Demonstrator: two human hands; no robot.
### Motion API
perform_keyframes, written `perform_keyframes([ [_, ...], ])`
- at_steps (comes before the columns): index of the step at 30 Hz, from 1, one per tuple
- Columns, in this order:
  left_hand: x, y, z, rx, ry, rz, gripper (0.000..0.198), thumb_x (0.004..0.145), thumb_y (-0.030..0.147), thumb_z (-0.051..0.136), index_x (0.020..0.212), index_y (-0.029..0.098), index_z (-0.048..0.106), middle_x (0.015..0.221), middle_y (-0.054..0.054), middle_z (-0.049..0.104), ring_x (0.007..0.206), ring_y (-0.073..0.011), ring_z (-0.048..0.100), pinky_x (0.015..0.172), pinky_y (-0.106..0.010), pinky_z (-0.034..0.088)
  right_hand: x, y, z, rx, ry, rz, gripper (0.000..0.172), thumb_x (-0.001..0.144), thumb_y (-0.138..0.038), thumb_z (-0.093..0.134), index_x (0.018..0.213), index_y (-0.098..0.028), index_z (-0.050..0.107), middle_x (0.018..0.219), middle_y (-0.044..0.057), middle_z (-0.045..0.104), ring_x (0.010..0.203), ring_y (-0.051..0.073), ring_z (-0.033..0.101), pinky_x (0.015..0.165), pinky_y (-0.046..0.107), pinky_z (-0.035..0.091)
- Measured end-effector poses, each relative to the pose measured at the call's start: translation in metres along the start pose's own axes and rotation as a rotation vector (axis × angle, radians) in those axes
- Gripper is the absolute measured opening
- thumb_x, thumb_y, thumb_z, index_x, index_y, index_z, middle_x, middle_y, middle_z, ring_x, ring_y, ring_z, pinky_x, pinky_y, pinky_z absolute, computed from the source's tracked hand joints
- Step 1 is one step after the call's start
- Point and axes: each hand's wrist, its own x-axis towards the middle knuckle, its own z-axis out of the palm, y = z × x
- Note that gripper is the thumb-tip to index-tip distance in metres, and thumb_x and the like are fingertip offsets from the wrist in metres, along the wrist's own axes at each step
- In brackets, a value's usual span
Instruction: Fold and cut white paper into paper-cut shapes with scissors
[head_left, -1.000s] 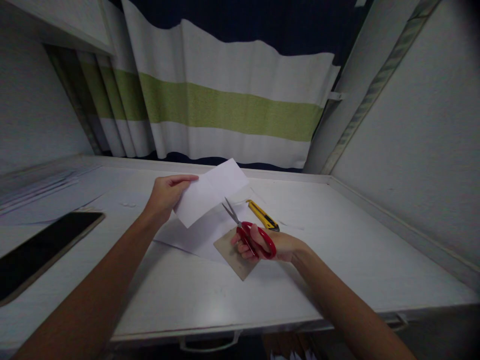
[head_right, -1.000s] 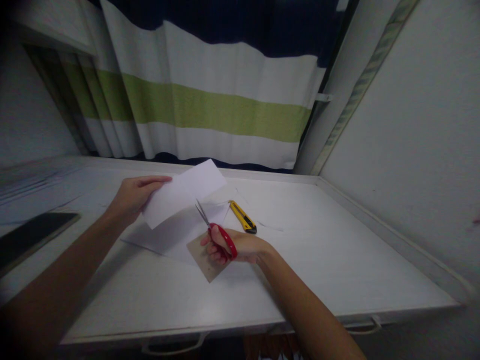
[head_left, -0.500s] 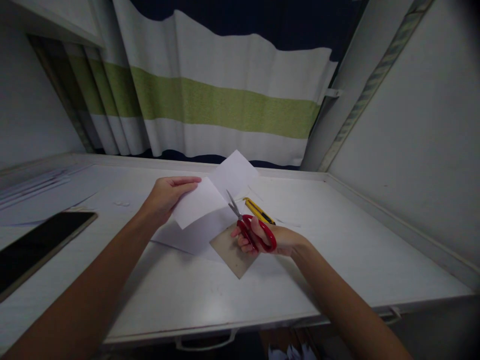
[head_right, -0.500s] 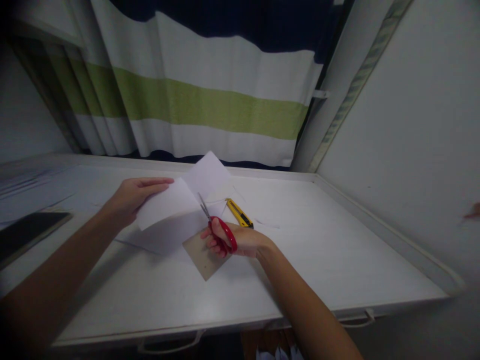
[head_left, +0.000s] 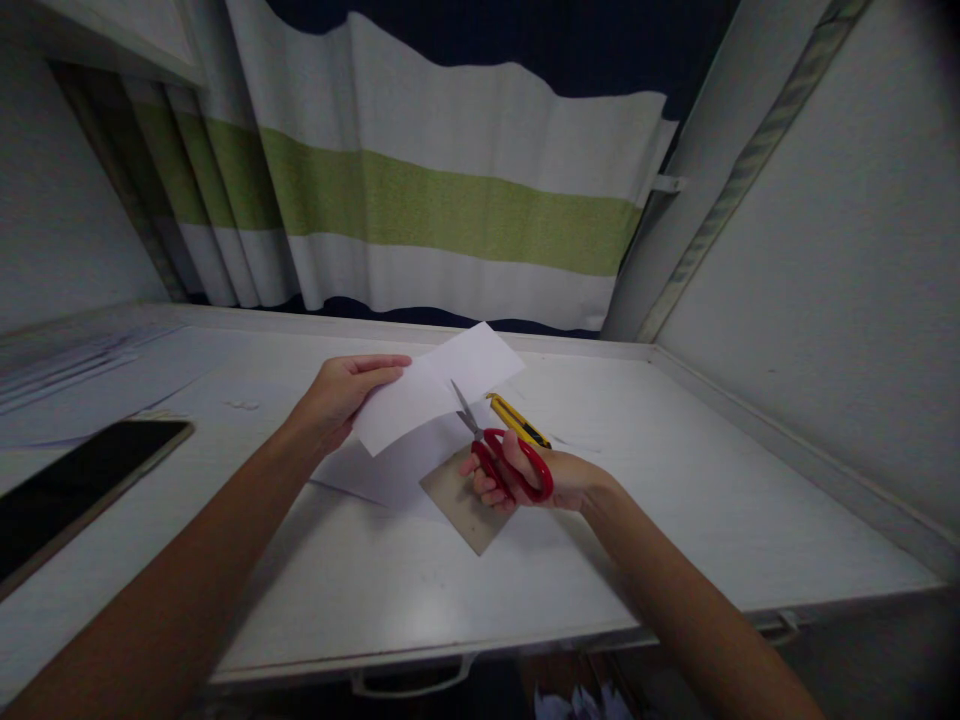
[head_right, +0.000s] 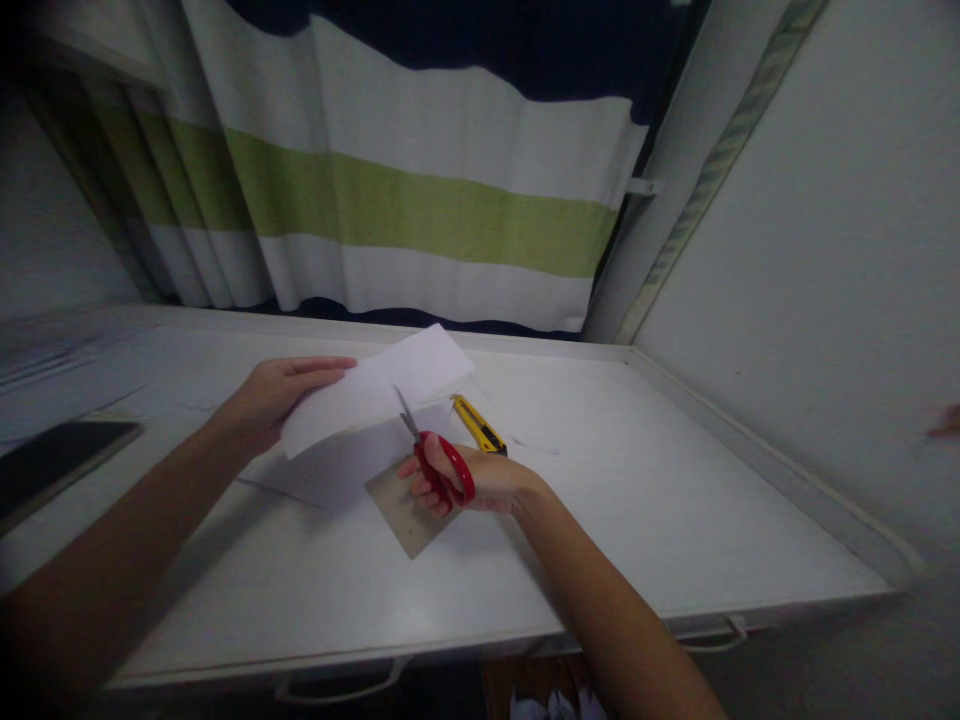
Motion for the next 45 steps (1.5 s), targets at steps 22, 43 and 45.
perform_keyframes([
  [22, 0.0010, -0.0031, 0.0017, 0.023, -0.061, -0.040, 0.029, 0.056, 0.021, 0.066, 0.084, 0.016, 0.065, 0.068, -0.002, 0.065, 0.054, -0.0096, 0.055, 0.045, -0.017, 0.042, 0.0006, 0.0000, -0.0039, -0.035, -0.025, 0.002, 0.057, 0.069, -0.063, 0.042, 0.092, -0.011, 0.047, 0.068, 0.000, 0.037, 0.056, 0.006, 0.033, 0.044, 0.019, 0.026],
  [43, -0.0011, -0.0002, 0.0007, 0.270, -0.092, 0.032, 0.037, 0.058, 0.029, 0.064, 0.093, 0.016, 0.063, 0.072, -0.004, 0.065, 0.053, -0.0121, 0.055, 0.044, -0.019, 0.040, 0.0009, 0.0017, -0.0017, -0.115, 0.024, 0.025, 0.058, 0.070, -0.062, 0.041, 0.092, -0.008, 0.047, 0.066, 0.001, 0.043, 0.055, 0.006, 0.038, 0.043, 0.019, 0.028],
  [45, -0.0011, 0.0006, -0.0003, 0.285, -0.096, 0.032, 0.036, 0.058, 0.029, 0.063, 0.093, 0.016, 0.064, 0.070, -0.003, 0.065, 0.052, -0.0123, 0.055, 0.043, -0.019, 0.039, 0.0009, 0.0019, -0.0010, -0.132, 0.034, 0.023, 0.057, 0.071, -0.061, 0.040, 0.092, -0.008, 0.046, 0.066, 0.001, 0.043, 0.054, 0.006, 0.039, 0.043, 0.020, 0.029],
])
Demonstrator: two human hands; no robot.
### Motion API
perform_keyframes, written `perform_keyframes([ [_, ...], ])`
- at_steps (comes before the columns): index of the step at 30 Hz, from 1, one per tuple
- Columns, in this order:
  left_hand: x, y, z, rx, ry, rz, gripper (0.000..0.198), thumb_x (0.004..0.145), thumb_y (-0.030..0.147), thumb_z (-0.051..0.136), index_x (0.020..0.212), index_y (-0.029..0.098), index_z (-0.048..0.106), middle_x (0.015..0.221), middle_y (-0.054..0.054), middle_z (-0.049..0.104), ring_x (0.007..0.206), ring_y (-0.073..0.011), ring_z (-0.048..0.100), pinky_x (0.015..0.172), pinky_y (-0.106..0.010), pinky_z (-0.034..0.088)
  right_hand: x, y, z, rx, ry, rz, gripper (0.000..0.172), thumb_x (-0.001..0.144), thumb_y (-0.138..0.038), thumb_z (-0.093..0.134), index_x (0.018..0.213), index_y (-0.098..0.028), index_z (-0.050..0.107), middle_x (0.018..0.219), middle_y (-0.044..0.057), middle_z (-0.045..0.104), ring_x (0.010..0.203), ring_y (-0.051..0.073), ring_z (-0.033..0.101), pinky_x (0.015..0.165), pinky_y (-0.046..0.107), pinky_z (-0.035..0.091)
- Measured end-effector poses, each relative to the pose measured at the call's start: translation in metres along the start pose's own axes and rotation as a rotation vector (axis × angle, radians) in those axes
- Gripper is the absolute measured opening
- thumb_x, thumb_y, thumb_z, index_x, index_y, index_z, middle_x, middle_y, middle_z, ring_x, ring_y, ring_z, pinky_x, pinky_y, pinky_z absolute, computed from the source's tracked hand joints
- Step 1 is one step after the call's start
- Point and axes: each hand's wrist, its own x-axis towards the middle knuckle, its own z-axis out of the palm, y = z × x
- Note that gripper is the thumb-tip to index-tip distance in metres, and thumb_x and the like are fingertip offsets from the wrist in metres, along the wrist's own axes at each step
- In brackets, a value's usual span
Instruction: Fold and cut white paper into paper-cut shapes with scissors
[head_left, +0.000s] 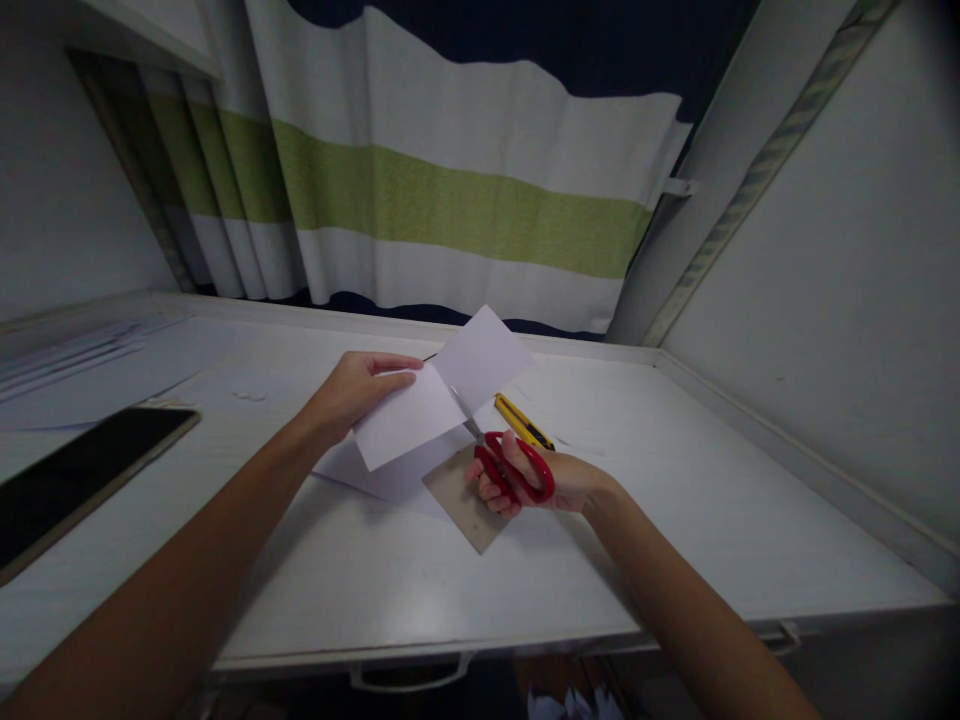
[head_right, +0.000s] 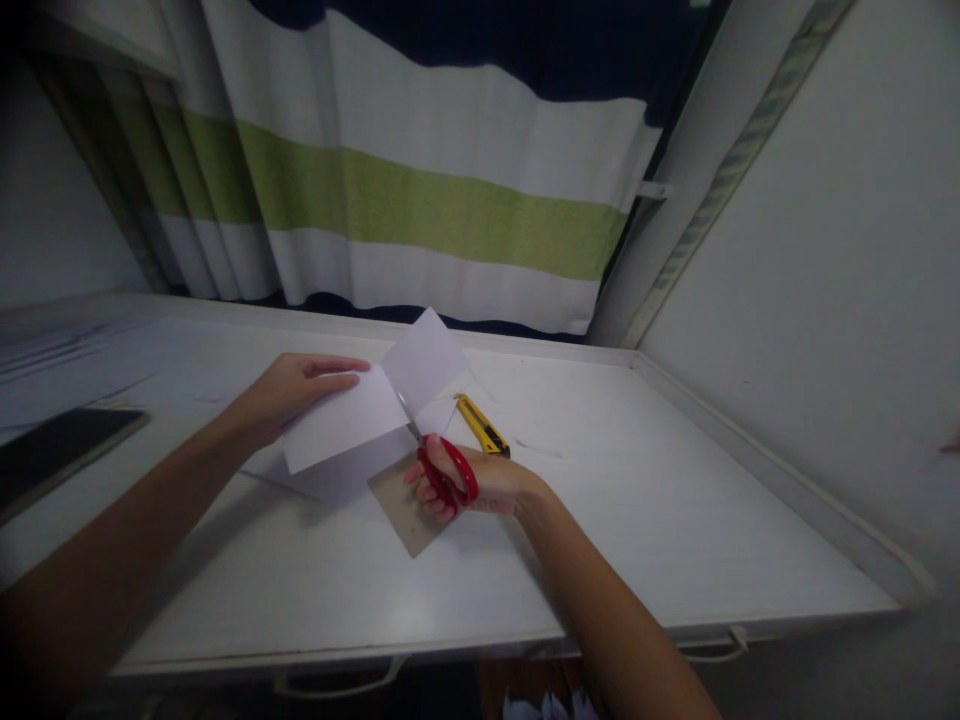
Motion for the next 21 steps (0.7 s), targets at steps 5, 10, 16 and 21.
perform_keyframes([
  [5, 0.0000, 0.0000, -0.0023, 0.000, 0.000, 0.005, 0.036, 0.057, 0.028, 0.064, 0.091, 0.017, 0.065, 0.067, -0.003, 0.066, 0.050, -0.0130, 0.055, 0.041, -0.019, 0.038, 0.0006, -0.0010, 0.0038, -0.001, 0.030, 0.031, 0.056, 0.071, -0.062, 0.039, 0.087, -0.009, 0.046, 0.065, 0.001, 0.042, 0.053, 0.006, 0.039, 0.043, 0.019, 0.030],
  [10, 0.0007, -0.0004, -0.0017, -0.002, 0.017, 0.013, 0.035, 0.056, 0.027, 0.064, 0.089, 0.015, 0.066, 0.067, -0.004, 0.066, 0.050, -0.0133, 0.055, 0.042, -0.020, 0.039, 0.0018, -0.0007, 0.0047, 0.002, 0.036, 0.041, 0.055, 0.072, -0.062, 0.037, 0.088, -0.010, 0.046, 0.064, 0.001, 0.043, 0.052, 0.005, 0.039, 0.042, 0.019, 0.030],
  [16, 0.0020, -0.0006, -0.0023, 0.001, 0.018, 0.013, 0.035, 0.057, 0.027, 0.064, 0.090, 0.015, 0.066, 0.067, -0.004, 0.066, 0.050, -0.0129, 0.055, 0.042, -0.019, 0.038, 0.0036, 0.0019, 0.0024, -0.013, 0.013, 0.027, 0.053, 0.074, -0.061, 0.037, 0.086, -0.010, 0.046, 0.063, 0.001, 0.043, 0.049, 0.005, 0.039, 0.041, 0.019, 0.030],
  [21, 0.0033, -0.0031, -0.0030, -0.020, 0.005, 0.019, 0.034, 0.057, 0.026, 0.064, 0.089, 0.015, 0.066, 0.067, -0.004, 0.066, 0.051, -0.0126, 0.055, 0.043, -0.019, 0.039, 0.0054, 0.0034, 0.0017, 0.017, -0.014, 0.020, 0.051, 0.078, -0.058, 0.033, 0.086, -0.010, 0.046, 0.058, -0.001, 0.039, 0.046, 0.004, 0.036, 0.039, 0.018, 0.028],
])
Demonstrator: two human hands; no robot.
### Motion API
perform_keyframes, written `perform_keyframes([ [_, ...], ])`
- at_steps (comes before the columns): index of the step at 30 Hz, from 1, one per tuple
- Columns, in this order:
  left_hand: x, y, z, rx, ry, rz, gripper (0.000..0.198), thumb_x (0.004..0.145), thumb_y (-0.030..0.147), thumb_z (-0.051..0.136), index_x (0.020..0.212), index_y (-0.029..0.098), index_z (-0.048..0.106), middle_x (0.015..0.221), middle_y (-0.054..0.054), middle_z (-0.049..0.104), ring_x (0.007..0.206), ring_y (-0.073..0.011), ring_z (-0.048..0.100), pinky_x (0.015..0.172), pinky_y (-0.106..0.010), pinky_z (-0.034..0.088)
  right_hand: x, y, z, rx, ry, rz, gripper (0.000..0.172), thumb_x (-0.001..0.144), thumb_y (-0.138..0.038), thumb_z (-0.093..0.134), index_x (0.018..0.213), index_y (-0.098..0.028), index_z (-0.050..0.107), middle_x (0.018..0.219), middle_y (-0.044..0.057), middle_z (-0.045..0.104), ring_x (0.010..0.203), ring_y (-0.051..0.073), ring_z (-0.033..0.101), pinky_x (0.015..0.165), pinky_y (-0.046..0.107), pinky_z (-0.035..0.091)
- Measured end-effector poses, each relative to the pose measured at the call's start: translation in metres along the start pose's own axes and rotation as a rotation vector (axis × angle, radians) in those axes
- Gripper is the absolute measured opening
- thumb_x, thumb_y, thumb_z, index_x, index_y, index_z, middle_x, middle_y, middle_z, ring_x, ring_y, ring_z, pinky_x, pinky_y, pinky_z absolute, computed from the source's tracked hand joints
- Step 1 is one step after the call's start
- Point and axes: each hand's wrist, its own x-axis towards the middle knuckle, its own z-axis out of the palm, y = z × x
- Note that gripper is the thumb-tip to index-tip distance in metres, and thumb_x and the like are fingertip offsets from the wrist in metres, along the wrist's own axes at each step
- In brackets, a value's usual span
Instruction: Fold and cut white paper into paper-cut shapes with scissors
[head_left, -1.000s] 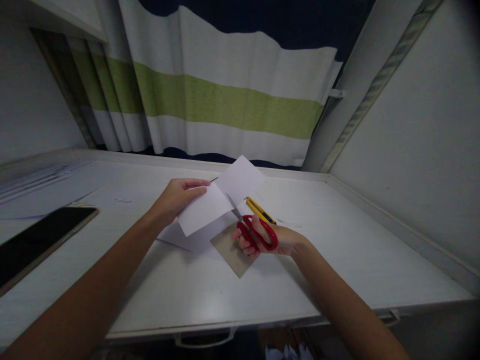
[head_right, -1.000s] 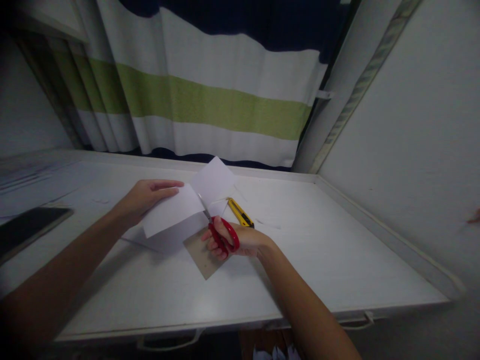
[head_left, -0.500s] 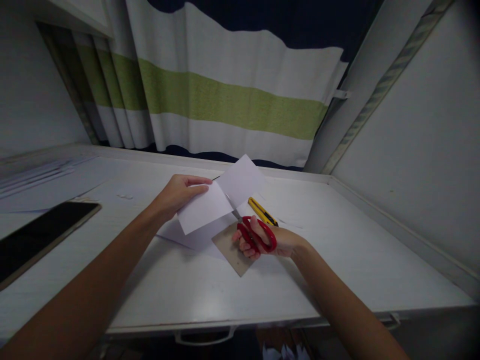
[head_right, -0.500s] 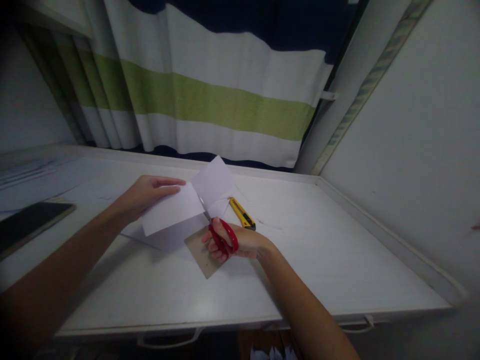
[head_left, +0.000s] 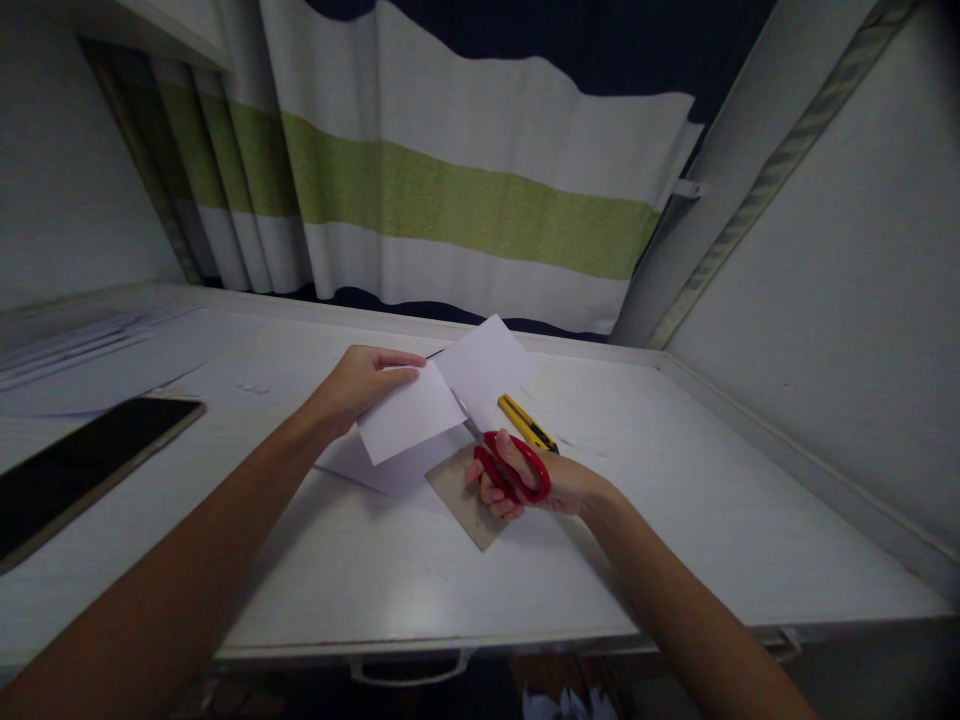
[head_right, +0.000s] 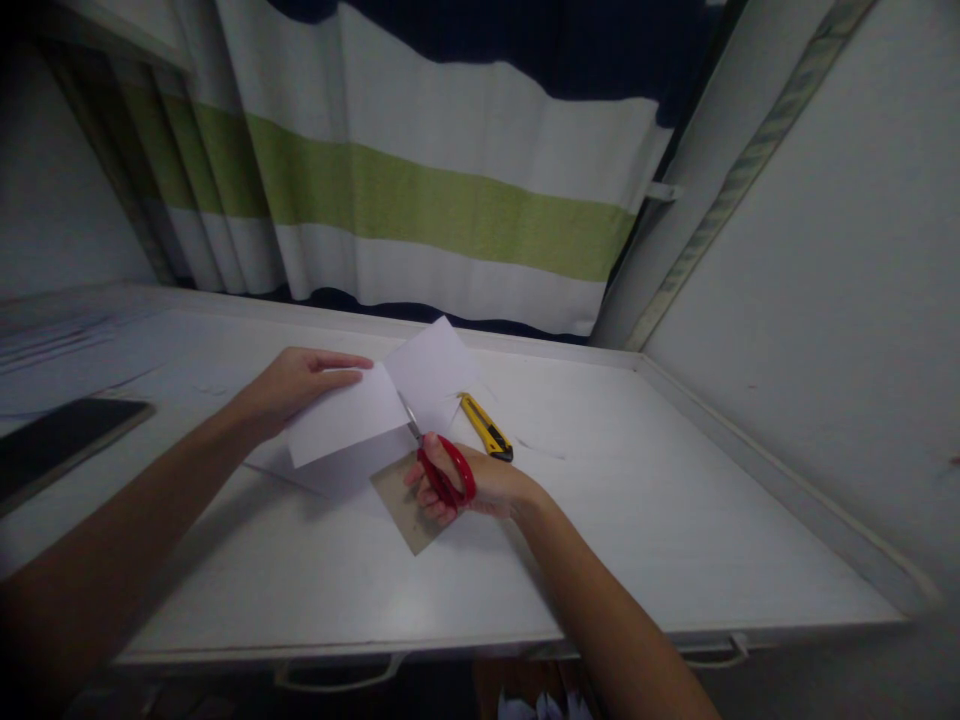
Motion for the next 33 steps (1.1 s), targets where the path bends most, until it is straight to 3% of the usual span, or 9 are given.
perform_keyframes([
  [22, -0.0008, 0.0020, 0.0011, 0.017, 0.013, -0.019, 0.033, 0.057, 0.023, 0.064, 0.088, 0.015, 0.066, 0.064, -0.004, 0.066, 0.048, -0.0120, 0.054, 0.041, -0.019, 0.038, 0.0031, 0.0038, -0.0019, -0.101, 0.077, -0.042, 0.039, 0.082, -0.049, 0.034, 0.078, -0.012, 0.046, 0.052, -0.003, 0.042, 0.038, 0.004, 0.038, 0.033, 0.017, 0.024],
  [33, 0.0019, -0.0017, 0.0004, 0.001, -0.006, -0.029, 0.034, 0.055, 0.024, 0.064, 0.088, 0.015, 0.066, 0.065, -0.004, 0.066, 0.050, -0.0130, 0.055, 0.042, -0.020, 0.038, 0.0027, 0.0012, 0.0016, -0.164, 0.134, 0.000, 0.042, 0.080, -0.054, 0.034, 0.074, -0.014, 0.045, 0.047, -0.004, 0.043, 0.035, 0.004, 0.038, 0.030, 0.016, 0.026],
])
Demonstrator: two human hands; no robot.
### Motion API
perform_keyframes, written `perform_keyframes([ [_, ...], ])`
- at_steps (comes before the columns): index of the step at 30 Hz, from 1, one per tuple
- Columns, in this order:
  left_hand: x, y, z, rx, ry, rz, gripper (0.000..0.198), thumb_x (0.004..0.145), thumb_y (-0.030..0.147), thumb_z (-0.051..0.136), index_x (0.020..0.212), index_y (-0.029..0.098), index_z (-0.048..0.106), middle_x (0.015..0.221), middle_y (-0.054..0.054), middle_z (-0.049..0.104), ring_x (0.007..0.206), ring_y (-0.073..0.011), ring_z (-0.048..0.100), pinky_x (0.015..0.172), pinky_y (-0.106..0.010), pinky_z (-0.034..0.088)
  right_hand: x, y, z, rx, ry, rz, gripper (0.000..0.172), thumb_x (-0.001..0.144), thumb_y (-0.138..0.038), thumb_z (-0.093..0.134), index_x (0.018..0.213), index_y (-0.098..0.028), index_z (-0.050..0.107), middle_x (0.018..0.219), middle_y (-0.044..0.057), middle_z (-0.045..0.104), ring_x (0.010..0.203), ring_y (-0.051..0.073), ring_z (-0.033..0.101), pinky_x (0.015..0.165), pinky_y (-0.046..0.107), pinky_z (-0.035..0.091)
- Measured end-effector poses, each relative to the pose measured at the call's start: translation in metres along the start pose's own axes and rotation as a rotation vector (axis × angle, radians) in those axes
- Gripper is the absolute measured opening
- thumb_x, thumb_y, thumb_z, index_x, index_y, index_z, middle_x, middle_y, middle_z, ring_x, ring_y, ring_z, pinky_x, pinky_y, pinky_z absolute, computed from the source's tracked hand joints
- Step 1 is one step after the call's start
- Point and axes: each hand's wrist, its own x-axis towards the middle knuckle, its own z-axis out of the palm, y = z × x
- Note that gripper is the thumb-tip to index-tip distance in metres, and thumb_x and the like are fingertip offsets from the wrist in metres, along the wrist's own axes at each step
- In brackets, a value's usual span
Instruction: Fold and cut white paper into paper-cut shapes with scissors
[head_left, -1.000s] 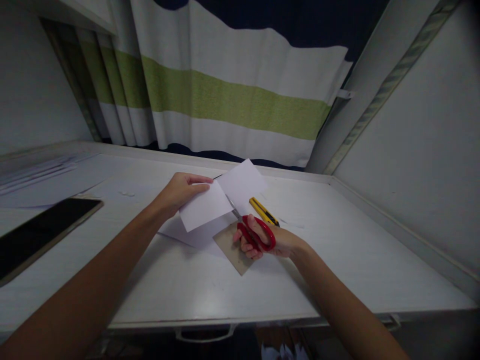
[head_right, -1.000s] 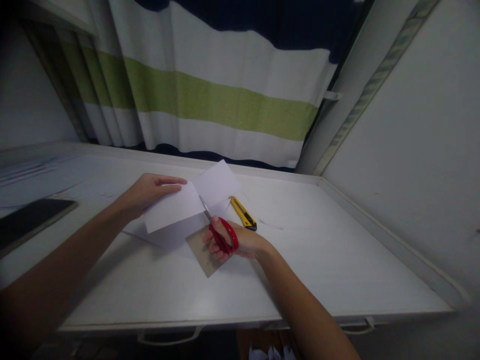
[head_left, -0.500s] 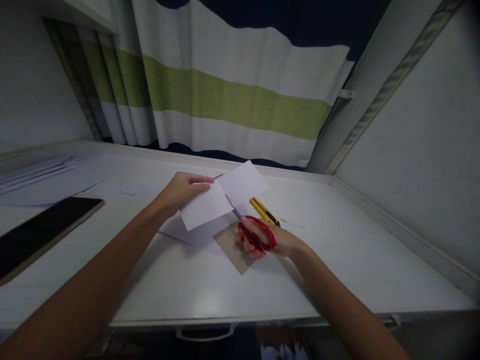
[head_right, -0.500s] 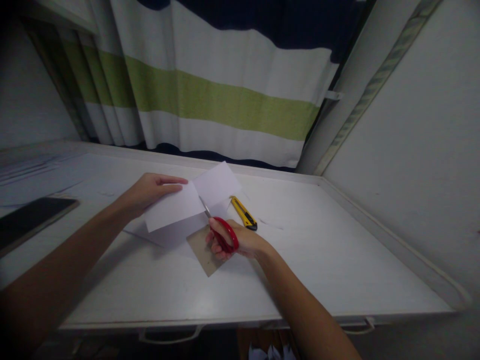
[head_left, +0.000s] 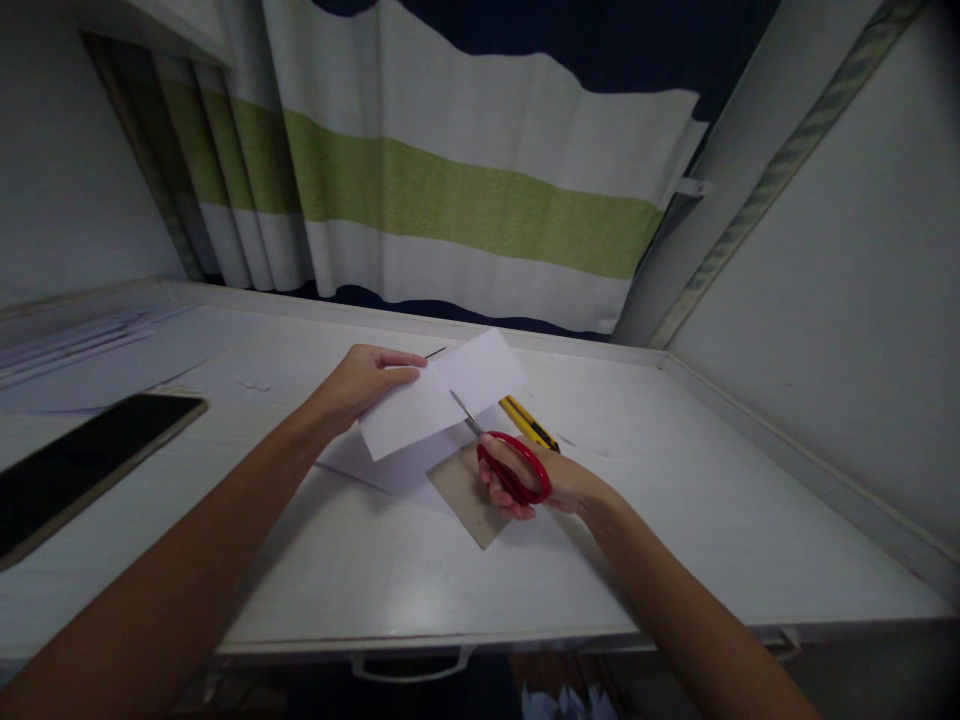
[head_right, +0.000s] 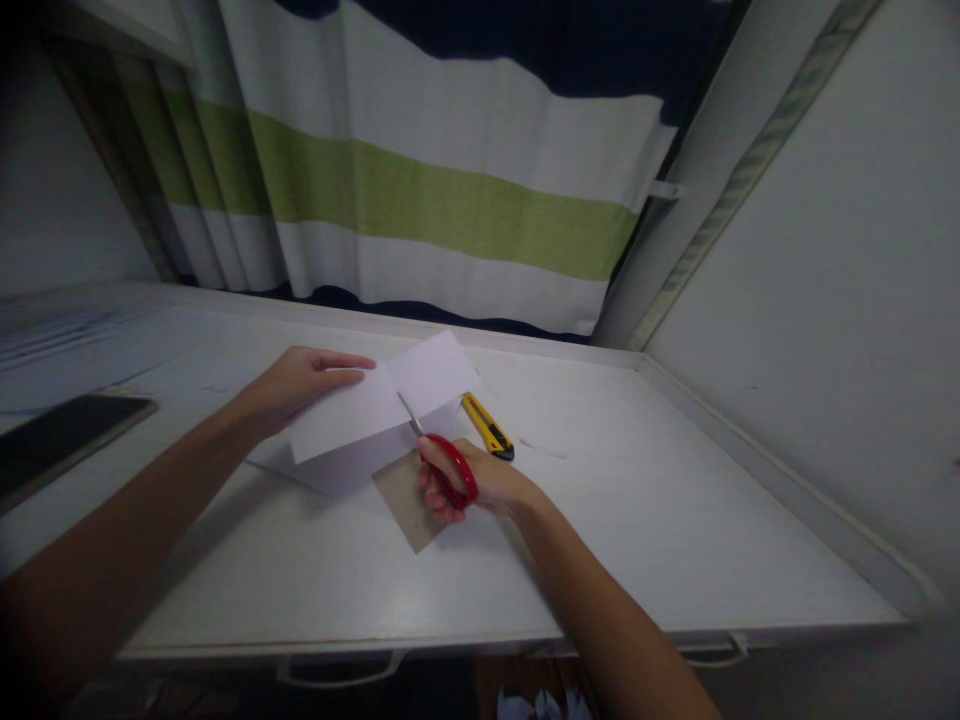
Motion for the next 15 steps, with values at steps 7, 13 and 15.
perform_keyframes([
  [7, 0.0005, 0.0008, -0.0007, 0.010, 0.003, -0.002, 0.033, 0.056, 0.025, 0.064, 0.089, 0.016, 0.066, 0.067, -0.004, 0.067, 0.050, -0.0125, 0.055, 0.043, -0.019, 0.038, -0.0013, -0.0025, 0.0013, -0.046, 0.024, -0.006, 0.041, 0.080, -0.053, 0.033, 0.072, -0.014, 0.045, 0.046, -0.004, 0.044, 0.032, 0.004, 0.038, 0.028, 0.016, 0.027],
  [13, -0.0008, 0.0006, -0.0008, -0.013, -0.008, -0.006, 0.035, 0.056, 0.024, 0.064, 0.090, 0.015, 0.065, 0.067, -0.005, 0.067, 0.052, -0.0129, 0.056, 0.044, -0.020, 0.040, -0.0030, -0.0030, 0.0013, -0.069, 0.021, -0.017, 0.040, 0.080, -0.052, 0.034, 0.070, -0.015, 0.043, 0.043, -0.005, 0.043, 0.030, 0.004, 0.038, 0.027, 0.015, 0.026],
  [15, -0.0005, -0.0001, -0.0009, -0.017, -0.009, 0.001, 0.035, 0.056, 0.024, 0.064, 0.090, 0.015, 0.065, 0.065, -0.005, 0.066, 0.051, -0.0127, 0.055, 0.044, -0.020, 0.039, -0.0031, -0.0034, 0.0014, -0.069, 0.026, -0.024, 0.039, 0.081, -0.052, 0.034, 0.070, -0.015, 0.043, 0.043, -0.005, 0.044, 0.030, 0.004, 0.038, 0.027, 0.015, 0.027],
])
